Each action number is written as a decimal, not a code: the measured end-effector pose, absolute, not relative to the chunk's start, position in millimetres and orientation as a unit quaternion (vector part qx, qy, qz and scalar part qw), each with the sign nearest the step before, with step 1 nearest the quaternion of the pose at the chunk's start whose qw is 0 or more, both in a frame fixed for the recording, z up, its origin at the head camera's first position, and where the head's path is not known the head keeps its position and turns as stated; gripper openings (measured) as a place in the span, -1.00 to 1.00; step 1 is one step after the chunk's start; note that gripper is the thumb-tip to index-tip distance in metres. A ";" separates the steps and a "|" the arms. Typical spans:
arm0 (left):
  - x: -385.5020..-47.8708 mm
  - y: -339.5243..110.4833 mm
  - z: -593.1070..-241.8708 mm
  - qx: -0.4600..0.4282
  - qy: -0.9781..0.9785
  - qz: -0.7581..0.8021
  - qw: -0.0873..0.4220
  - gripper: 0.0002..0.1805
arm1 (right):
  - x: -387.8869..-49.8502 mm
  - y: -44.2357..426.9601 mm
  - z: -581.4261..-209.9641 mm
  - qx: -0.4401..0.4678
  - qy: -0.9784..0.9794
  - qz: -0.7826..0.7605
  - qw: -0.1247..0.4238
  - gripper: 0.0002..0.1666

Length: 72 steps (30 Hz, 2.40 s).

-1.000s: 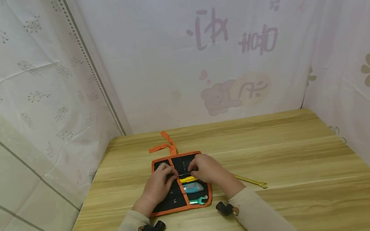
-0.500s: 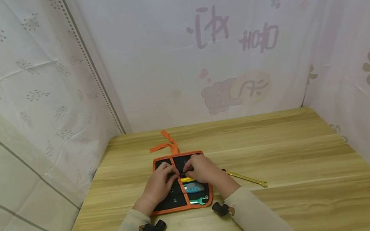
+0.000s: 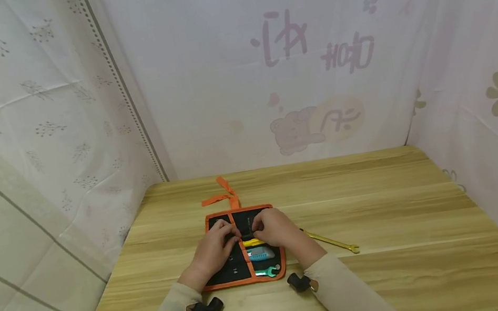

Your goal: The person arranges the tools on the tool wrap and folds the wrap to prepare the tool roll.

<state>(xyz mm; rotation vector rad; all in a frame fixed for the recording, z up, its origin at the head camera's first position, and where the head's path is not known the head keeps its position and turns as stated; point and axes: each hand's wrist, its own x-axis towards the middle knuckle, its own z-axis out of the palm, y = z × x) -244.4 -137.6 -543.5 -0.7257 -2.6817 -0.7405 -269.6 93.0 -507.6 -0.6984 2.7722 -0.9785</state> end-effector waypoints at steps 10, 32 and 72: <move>-244.7 -137.4 -542.9 -0.253 -0.924 -0.252 0.135 -0.96 | -271.5 84.3 -511.2 -0.231 0.918 -0.317 0.052 -0.94; -243.3 -136.4 -544.8 -0.246 -0.924 -0.260 0.134 -0.92 | -267.4 73.0 -511.6 -0.227 0.915 -0.327 0.072 -0.92; -245.2 -136.3 -542.8 -0.246 -0.925 -0.269 0.105 -0.93 | -263.5 75.6 -513.3 -0.223 0.913 -0.332 0.074 -0.85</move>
